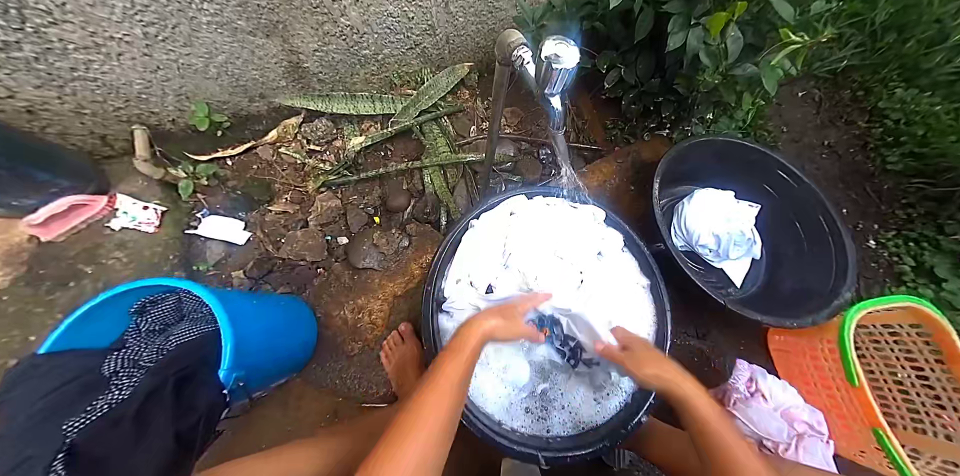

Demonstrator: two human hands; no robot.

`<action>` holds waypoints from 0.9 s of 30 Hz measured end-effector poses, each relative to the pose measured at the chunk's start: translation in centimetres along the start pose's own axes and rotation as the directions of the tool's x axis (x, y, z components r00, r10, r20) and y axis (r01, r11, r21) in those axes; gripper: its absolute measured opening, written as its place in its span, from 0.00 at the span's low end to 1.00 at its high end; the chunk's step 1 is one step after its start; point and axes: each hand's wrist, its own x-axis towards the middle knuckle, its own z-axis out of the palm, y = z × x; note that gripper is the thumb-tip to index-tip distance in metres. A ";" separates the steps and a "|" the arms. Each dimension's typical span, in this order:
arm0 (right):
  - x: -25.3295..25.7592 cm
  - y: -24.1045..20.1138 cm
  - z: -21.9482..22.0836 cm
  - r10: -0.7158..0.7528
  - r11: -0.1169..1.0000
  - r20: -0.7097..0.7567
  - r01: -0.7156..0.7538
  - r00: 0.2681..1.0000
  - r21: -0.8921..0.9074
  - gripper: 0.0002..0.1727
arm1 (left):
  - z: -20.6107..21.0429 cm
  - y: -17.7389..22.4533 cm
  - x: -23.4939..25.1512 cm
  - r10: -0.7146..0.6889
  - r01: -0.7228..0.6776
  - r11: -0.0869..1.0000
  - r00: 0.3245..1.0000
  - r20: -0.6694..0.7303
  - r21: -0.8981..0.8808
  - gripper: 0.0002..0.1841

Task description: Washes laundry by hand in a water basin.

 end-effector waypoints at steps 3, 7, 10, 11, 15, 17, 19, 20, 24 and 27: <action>3.9 2.0 6.8 0.006 0.972 0.106 0.019 0.994 -0.235 0.28 | 6.5 -4.0 2.0 -0.141 0.146 0.988 0.986 -0.086 0.055 0.67; 5.2 1.9 11.0 0.137 0.908 0.143 -0.067 0.980 -0.414 0.27 | 9.0 -3.0 3.0 -0.446 0.454 0.879 0.891 -0.084 0.146 0.47; 5.9 2.4 11.7 0.298 0.953 0.205 -0.280 0.932 -0.113 0.29 | 10.1 -2.8 3.8 -0.599 0.609 0.791 0.791 -0.123 0.058 0.28; 6.6 2.8 12.1 0.297 0.955 0.247 -0.284 0.922 -0.088 0.31 | 9.8 -2.9 3.8 -0.628 0.632 0.775 0.771 -0.107 0.008 0.27; 9.6 2.9 11.0 0.262 0.911 0.488 -0.047 0.832 -0.410 0.29 | 7.0 -2.0 4.0 -0.645 0.572 0.740 0.753 0.131 0.353 0.27; 8.6 0.4 7.7 0.210 0.913 0.411 -0.028 0.887 -0.407 0.28 | 4.6 -0.8 4.8 -0.524 0.378 0.794 0.823 0.220 0.477 0.21; 6.7 -1.7 4.0 0.012 0.996 0.156 0.002 0.988 -0.087 0.23 | 2.6 0.2 4.5 -0.292 0.210 0.880 0.947 0.136 0.427 0.28; 4.6 -3.1 2.2 -0.050 0.992 0.031 0.046 0.998 0.121 0.20 | 2.5 0.6 4.0 -0.176 0.137 0.933 0.980 0.092 0.333 0.41; -4.2 -6.6 -2.0 -0.195 0.529 -0.467 0.494 0.862 0.691 0.14 | 4.8 -0.1 3.5 -0.007 0.024 0.995 0.984 -0.178 0.096 0.53; -6.4 -4.8 -2.6 -0.137 0.149 -0.688 0.702 0.712 0.697 0.20 | 6.6 -1.2 3.1 -0.063 -0.029 0.962 0.945 -0.322 -0.272 0.32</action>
